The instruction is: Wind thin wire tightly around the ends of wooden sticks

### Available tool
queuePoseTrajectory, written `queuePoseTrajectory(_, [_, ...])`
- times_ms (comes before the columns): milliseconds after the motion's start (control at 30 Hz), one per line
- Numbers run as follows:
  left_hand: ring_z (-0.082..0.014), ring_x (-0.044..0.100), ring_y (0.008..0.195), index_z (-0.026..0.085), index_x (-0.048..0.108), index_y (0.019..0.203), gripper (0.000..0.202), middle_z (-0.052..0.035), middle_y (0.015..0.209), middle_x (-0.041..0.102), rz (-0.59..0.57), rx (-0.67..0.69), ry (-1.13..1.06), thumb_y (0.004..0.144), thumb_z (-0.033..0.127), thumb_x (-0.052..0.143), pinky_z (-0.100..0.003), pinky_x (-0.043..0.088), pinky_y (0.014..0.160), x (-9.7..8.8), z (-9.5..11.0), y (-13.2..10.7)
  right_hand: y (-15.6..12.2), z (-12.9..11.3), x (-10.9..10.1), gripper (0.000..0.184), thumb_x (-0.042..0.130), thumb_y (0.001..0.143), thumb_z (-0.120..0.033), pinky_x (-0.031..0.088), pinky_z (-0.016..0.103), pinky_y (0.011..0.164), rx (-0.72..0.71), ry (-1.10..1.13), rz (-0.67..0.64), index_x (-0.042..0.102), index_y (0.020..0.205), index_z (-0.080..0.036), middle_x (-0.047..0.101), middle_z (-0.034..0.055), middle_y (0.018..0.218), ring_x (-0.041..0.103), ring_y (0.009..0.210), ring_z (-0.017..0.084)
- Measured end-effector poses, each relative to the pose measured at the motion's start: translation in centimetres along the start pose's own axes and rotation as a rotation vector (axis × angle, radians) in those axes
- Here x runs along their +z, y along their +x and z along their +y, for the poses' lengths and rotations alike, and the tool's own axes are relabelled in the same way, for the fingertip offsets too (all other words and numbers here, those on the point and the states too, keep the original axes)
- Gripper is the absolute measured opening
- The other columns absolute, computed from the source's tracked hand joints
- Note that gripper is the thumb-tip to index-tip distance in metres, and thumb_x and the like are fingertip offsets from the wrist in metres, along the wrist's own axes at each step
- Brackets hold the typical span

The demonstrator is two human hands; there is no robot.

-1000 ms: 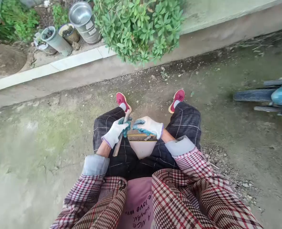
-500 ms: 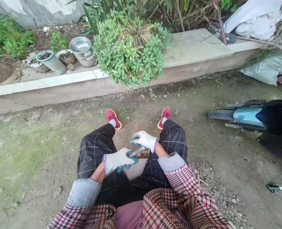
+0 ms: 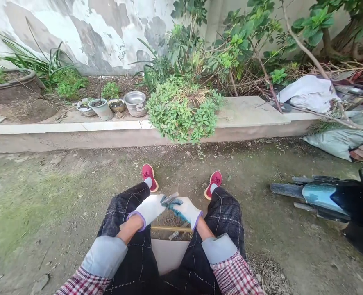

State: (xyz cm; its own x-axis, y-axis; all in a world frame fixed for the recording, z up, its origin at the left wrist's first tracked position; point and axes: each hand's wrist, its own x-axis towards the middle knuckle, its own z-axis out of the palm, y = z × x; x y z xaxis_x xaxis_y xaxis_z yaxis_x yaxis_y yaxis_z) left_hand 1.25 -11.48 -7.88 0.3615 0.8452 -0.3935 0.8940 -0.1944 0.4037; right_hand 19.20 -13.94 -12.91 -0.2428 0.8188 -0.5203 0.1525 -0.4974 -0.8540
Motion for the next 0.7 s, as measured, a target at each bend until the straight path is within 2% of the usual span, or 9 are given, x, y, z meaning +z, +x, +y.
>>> queuePoseTrajectory(100, [-0.0321, 0.076, 0.105, 0.013, 0.075, 0.107, 0.027, -0.0183, 0.107, 0.079, 0.001, -0.034, 0.043, 0.095, 0.016, 0.051, -0.038, 0.052, 0.093, 1.2, -0.2, -0.4, -0.2, 0.2, 0.1, 0.031, 0.074, 0.07, -0.04, 0.025, 0.023, 0.043, 0.015, -0.007, -0.03, 0.079, 0.089, -0.017, 0.055, -0.0045, 0.056, 0.04, 0.048, 0.008])
queuePoseTrajectory(233, [-0.0312, 0.076, 0.109, 0.014, 0.075, 0.111, 0.028, -0.0172, 0.109, 0.079, -0.019, -0.059, 0.086, 0.097, 0.022, 0.052, -0.036, 0.054, 0.093, 1.5, -1.0, -0.3, -0.5, 0.0, 0.1, 0.033, 0.071, 0.072, -0.045, 0.027, 0.024, 0.045, 0.018, -0.036, -0.037, 0.08, 0.089, -0.017, 0.052, -0.005, 0.054, 0.04, 0.048, 0.009])
queuePoseTrajectory(400, [-0.036, 0.077, 0.111, 0.013, 0.077, 0.114, 0.029, -0.0202, 0.112, 0.079, -0.136, -0.069, 0.172, 0.093, 0.023, 0.06, -0.04, 0.057, 0.093, 1.9, -1.6, -1.0, -0.6, 0.2, 0.5, 0.017, 0.069, 0.07, -0.036, 0.03, 0.024, 0.046, 0.013, -0.141, -0.111, 0.075, 0.075, -0.02, 0.052, -0.0044, 0.053, 0.04, 0.049, 0.01])
queuePoseTrajectory(567, [-0.0402, 0.075, 0.117, 0.008, 0.075, 0.122, 0.04, -0.0261, 0.118, 0.077, -0.2, -0.027, 0.3, 0.092, 0.005, 0.049, -0.05, 0.059, 0.097, 3.4, -0.2, -3.2, -0.7, 0.5, -0.1, 0.012, 0.068, 0.067, -0.031, 0.03, 0.025, 0.046, 0.001, -0.26, -0.199, 0.063, 0.062, -0.021, 0.052, -0.0049, 0.051, 0.042, 0.048, 0.011])
queuePoseTrajectory(700, [-0.0406, 0.077, 0.109, 0.014, 0.076, 0.122, 0.038, -0.0229, 0.109, 0.079, -0.268, 0.069, 0.326, 0.092, 0.012, 0.054, -0.051, 0.06, 0.092, 3.9, 0.1, -4.7, -0.4, 0.3, -1.0, 0.015, 0.068, 0.061, -0.024, 0.032, 0.025, 0.051, -0.082, -0.324, -0.264, 0.056, 0.052, -0.02, 0.049, -0.0052, 0.051, 0.041, 0.055, 0.01])
